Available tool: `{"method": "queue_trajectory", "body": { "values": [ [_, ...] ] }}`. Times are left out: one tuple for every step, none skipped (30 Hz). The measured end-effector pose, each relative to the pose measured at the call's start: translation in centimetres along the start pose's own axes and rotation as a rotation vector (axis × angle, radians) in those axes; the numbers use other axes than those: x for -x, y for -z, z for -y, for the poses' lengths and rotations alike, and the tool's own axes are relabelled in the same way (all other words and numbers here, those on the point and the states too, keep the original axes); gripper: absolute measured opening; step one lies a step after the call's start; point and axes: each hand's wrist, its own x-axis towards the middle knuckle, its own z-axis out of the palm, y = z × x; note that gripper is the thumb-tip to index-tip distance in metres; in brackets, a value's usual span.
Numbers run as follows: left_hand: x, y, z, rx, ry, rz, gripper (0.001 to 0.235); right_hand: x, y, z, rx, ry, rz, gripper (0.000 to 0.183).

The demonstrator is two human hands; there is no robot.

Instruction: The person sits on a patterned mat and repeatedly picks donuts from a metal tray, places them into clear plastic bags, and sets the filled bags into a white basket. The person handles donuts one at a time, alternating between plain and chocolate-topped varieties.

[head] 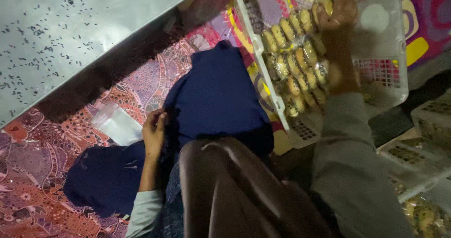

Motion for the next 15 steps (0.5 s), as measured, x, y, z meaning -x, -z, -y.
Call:
{"method": "queue_trajectory", "body": {
  "values": [
    [-0.2, -0.3, -0.2, 0.011, -0.003, 0.002, 0.023, 0.5, 0.3, 0.1, -0.156, -0.068, 0.055, 0.032],
    [-0.2, -0.6, -0.7, 0.005, -0.006, 0.009, 0.024, 1.1, 0.4, 0.5, -0.311, -0.137, 0.11, 0.023],
    [-0.5, -1.0, -1.4, 0.001, -0.011, 0.017, 0.024, 1.6, 0.3, 0.9, -0.225, -0.091, 0.156, 0.022],
    [-0.9, -1.5, -2.3, -0.004, -0.017, 0.025, 0.024, 2.0, 0.2, 1.1, -0.14, -0.044, 0.202, 0.021],
    [-1.2, -2.1, -3.3, -0.056, 0.005, 0.041, 0.025, 2.4, -0.1, 1.5, -0.057, 0.004, 0.245, 0.021],
    [-1.3, -2.9, -4.4, -0.109, 0.027, 0.058, 0.026, 2.7, -0.4, 1.6, -0.103, 0.01, 0.209, 0.015],
    [-1.7, -3.9, -5.6, -0.161, 0.045, 0.072, 0.026, 2.7, -0.9, 1.6, -0.15, 0.018, 0.168, 0.01],
    [-2.0, -4.8, -7.0, -0.153, -0.052, 0.077, 0.025, 2.6, -1.4, 1.5, -0.197, 0.026, 0.128, 0.009],
    [-2.3, -5.6, -8.4, -0.149, -0.152, 0.089, 0.025, 2.7, -1.9, 1.4, -0.392, -0.105, 0.111, 0.009],
    [-2.6, -6.3, -10.0, -0.143, -0.251, 0.102, 0.024, 2.7, -2.2, 1.0, -0.586, -0.237, 0.093, 0.009],
    [-2.9, -7.2, -11.5, -0.147, -0.283, 0.1, 0.023, 2.5, -2.2, 0.4, -0.777, -0.368, 0.069, 0.01],
    [-3.4, -7.9, -13.1, -0.151, -0.314, 0.098, 0.022, 2.1, -2.0, -0.1, -0.787, -0.459, 0.086, 0.011],
    [-3.8, -8.8, -14.7, -0.151, -0.343, 0.097, 0.021, 1.6, -1.4, -0.5, -0.793, -0.549, 0.105, 0.016],
    [-4.4, -9.7, -16.1, -0.19, -0.389, 0.104, 0.02, 1.0, -0.8, -0.5, -0.8, -0.638, 0.125, 0.022],
    [-4.7, -10.6, -17.3, -0.231, -0.431, 0.105, 0.019, 1.0, 0.1, 0.3, -0.699, -0.588, 0.109, 0.02]
  ]
}}
